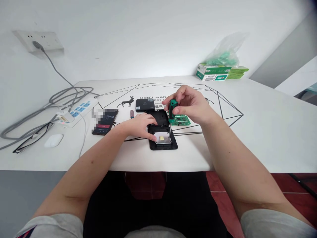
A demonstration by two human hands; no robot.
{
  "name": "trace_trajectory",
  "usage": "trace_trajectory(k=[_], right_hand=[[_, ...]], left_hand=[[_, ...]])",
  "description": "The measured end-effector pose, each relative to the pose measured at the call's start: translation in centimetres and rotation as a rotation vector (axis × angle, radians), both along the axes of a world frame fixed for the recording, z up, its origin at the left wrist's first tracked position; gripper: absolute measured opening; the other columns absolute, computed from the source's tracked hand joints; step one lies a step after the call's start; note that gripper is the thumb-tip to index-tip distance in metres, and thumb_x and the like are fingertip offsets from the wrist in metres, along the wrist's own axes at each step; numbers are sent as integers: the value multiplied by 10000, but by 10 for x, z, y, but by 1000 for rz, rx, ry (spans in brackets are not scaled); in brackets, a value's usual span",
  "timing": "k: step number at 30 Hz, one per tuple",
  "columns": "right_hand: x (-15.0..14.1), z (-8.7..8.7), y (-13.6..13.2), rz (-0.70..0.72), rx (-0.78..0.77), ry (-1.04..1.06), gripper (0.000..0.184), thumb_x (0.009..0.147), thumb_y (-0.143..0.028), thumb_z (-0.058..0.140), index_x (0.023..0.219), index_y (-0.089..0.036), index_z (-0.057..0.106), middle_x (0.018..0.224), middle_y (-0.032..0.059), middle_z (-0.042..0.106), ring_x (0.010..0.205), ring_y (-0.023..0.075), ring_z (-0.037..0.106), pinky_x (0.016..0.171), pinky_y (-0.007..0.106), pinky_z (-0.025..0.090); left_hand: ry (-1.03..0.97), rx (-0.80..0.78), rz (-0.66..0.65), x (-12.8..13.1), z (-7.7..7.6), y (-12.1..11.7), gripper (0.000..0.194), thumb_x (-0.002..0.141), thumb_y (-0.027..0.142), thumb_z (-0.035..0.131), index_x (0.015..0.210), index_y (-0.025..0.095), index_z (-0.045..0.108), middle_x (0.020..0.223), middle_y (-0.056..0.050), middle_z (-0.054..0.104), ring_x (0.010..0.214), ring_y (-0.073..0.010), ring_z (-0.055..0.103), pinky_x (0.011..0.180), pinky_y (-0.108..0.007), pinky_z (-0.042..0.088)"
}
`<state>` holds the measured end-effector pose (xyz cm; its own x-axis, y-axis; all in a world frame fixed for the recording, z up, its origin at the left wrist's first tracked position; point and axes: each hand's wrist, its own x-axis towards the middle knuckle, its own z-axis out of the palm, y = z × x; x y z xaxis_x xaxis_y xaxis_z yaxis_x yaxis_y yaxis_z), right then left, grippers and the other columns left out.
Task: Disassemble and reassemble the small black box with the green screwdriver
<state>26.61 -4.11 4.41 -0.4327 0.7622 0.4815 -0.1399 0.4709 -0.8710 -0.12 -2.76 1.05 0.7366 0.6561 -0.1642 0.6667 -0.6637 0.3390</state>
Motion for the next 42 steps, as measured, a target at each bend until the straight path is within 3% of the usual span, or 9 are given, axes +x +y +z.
trace_trajectory(k=[3,7,12,17,21,27,32,36,42], right_hand=[[-1,-1,0,29,-83,-9,567,696,-434,1043,918,-267,549,955,15,833,859,205,819,789,367,665],[1,0,-3,79,-120,-60,383,846,-446,928,1026,-254,650,1041,54,849,998,248,822,880,426,663],[2,2,-2,-53,100,-80,115,899,-314,751,966,-277,837,1123,65,771,1147,286,701,972,487,598],[1,0,1,-107,145,-68,199,905,-215,684,916,-309,859,997,49,666,964,235,625,820,425,562],[-1,0,1,-98,134,-52,70,920,-345,797,915,-275,797,1048,43,720,1008,233,658,865,418,562],[-4,-2,0,-24,-6,1,536,728,-395,1020,907,-267,531,1015,19,783,903,195,759,815,367,609],[-2,-1,-4,21,-80,-59,350,842,-342,905,1051,-268,634,1136,56,823,1048,251,808,904,428,635],[1,-1,-2,-36,42,-93,164,875,-259,765,1038,-266,788,1272,68,784,1152,282,737,992,484,597],[0,-2,3,-122,151,-132,154,898,-268,716,999,-289,829,1108,43,704,1031,235,639,904,412,567]], left_hand=[[11,-3,2,1,2,-2,870,819,838,737,1489,288,665,1646,-89,557,1541,-398,413,1260,-488,362],[28,0,7,3,5,-3,846,825,817,742,1477,284,676,1666,-87,541,1558,-399,398,1277,-480,343],[11,-10,5,1,3,-2,884,823,851,721,1493,277,661,1676,-101,531,1556,-393,406,1269,-480,354],[16,-16,5,-1,1,-1,896,820,860,714,1507,289,652,1684,-99,524,1558,-403,403,1268,-499,347],[4,-5,3,-1,0,0,875,817,850,727,1484,287,668,1669,-96,540,1540,-395,426,1264,-489,352],[5,-11,12,1,4,-3,872,818,829,741,1480,266,669,1652,-98,554,1533,-388,433,1254,-464,369],[15,-4,9,2,6,-4,844,828,817,741,1474,278,673,1637,-87,567,1530,-390,434,1257,-473,360],[12,-15,11,2,4,-3,843,833,812,741,1482,279,666,1656,-91,549,1540,-394,421,1259,-483,355],[8,-2,6,1,3,-2,851,832,817,738,1471,259,673,1651,-100,554,1526,-387,439,1255,-469,359]])
